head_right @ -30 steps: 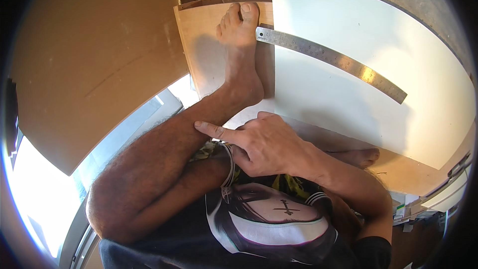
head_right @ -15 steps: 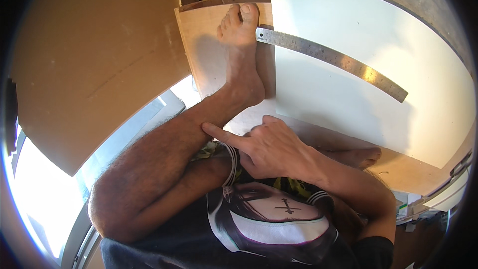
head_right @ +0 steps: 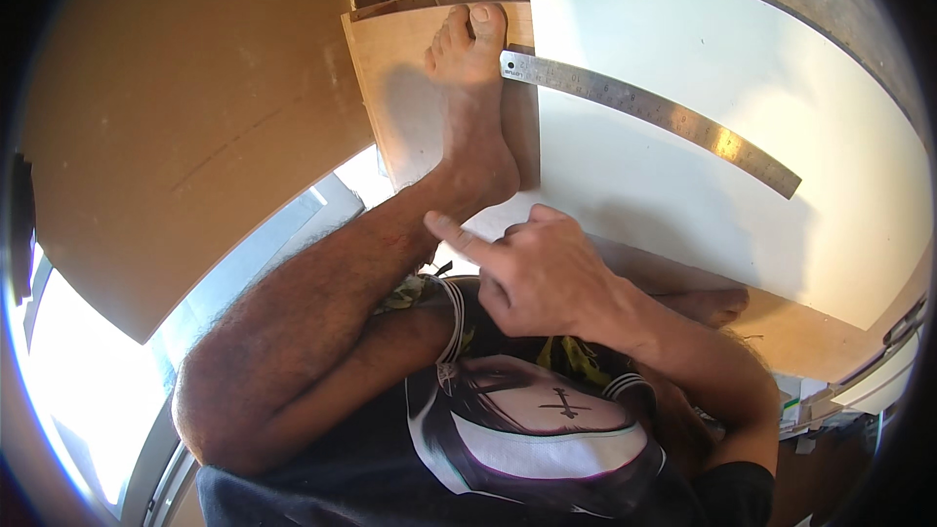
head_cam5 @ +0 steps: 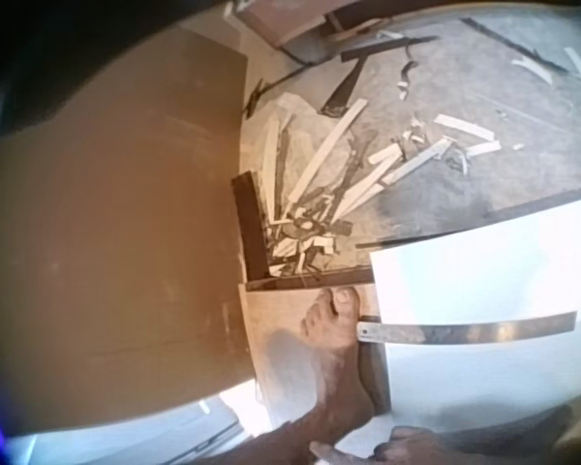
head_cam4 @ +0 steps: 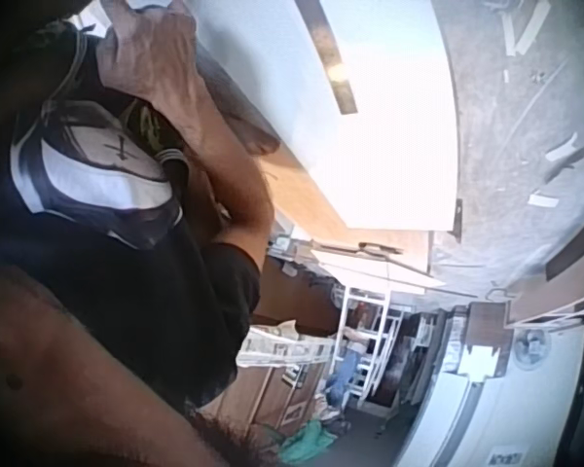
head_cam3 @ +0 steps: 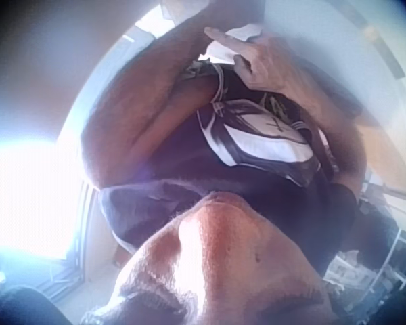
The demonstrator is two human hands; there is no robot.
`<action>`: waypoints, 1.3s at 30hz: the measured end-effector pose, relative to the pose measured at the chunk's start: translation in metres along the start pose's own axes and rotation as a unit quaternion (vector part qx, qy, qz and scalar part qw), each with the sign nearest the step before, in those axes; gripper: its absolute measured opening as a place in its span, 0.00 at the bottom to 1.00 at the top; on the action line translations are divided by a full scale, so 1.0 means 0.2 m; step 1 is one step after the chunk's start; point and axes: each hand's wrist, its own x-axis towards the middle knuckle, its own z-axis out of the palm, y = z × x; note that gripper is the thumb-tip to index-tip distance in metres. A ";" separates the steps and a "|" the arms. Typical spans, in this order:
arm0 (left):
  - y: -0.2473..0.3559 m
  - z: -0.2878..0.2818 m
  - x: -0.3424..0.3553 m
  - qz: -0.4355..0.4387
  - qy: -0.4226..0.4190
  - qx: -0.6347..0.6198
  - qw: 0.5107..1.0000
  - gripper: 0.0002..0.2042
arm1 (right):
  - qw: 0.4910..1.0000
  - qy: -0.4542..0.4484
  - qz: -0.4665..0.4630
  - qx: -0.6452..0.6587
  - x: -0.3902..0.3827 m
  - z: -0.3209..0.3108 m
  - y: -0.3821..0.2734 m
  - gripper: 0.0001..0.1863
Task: The person uses a metal hand plane to shave the edges of a white rectangular board. They repeatedly pull the plane along the board's edge, creating wood shavings, and occasionally flip the board to work on different sides.
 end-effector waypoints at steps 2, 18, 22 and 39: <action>-0.14 0.11 0.01 0.077 0.072 0.114 0.988 0.14 | 0.974 0.028 0.064 0.214 -0.02 0.00 0.05 0.39; 0.19 -0.08 -0.01 -0.192 0.015 -0.243 0.951 0.21 | 0.684 -0.315 -0.196 0.628 -0.09 -0.36 -0.21 0.18; 0.13 -0.10 -0.05 -0.164 -0.081 -0.118 0.976 0.16 | 0.954 0.030 0.081 0.287 -0.06 -0.45 -0.18 0.05; 0.24 0.07 0.18 0.141 -0.255 0.015 0.957 0.21 | 0.763 0.265 0.121 -0.577 -0.51 -0.59 0.33 0.09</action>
